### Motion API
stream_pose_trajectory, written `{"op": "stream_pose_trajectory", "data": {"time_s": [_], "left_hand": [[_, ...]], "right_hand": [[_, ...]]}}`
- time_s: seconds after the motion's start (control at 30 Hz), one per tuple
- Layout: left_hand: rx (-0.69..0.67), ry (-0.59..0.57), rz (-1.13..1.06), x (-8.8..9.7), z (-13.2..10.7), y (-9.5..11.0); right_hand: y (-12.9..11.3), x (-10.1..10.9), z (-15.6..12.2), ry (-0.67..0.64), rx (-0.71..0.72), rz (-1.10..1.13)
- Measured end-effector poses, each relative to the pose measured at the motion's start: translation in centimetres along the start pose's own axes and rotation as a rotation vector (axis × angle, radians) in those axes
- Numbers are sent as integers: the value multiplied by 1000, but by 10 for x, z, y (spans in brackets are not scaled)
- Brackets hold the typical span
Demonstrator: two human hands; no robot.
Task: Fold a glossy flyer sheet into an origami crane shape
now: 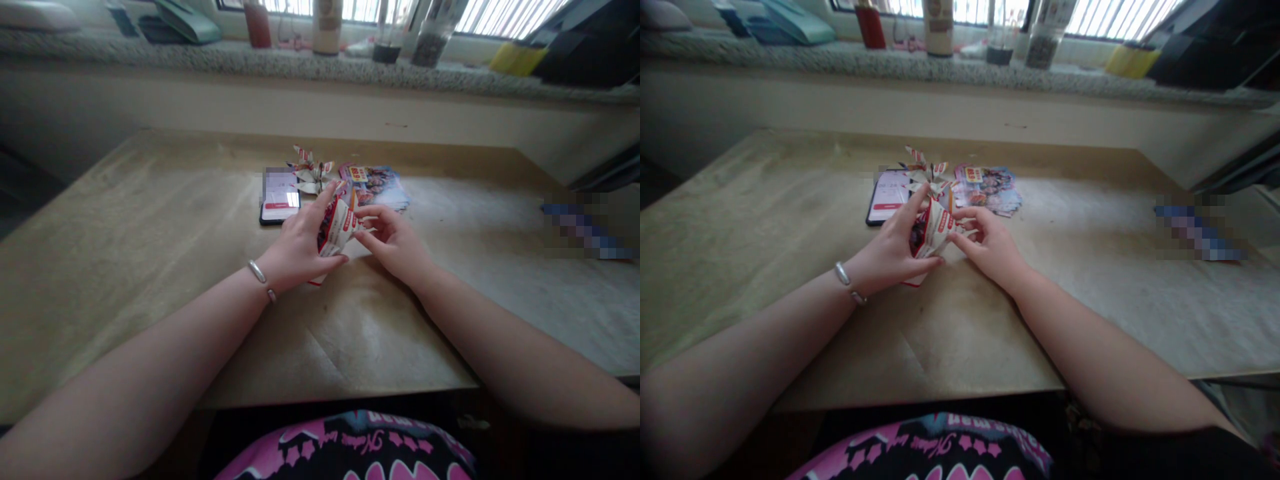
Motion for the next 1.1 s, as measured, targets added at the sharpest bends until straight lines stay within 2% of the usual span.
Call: {"op": "stream_pose_trajectory", "data": {"time_s": [0.2,0.37,0.53,0.67,0.93,1.1], "left_hand": [[-60,47,98,5,1,6],[-60,74,205,10,1,14],[-60,124,289,15,2,14],[-59,135,293,16,2,11],[-25,131,286,15,1,7],[-60,143,321,16,2,10]], "right_hand": [[-3,5,0,5,54,-113],[-6,5,0,-9,5,50],[-9,7,-2,9,17,90],[-9,8,-3,12,77,45],[-11,9,-6,125,16,64],[-15,8,-6,116,26,57]]}}
Point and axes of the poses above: each hand's wrist, its own z-axis towards the middle knuckle, its own x-axis out of the back of the hand, y = z × x, the point moved 7 cm from there along z, towards the middle knuckle, and after that the axes turned 2 degrees about -y, right-handed, at the moved point
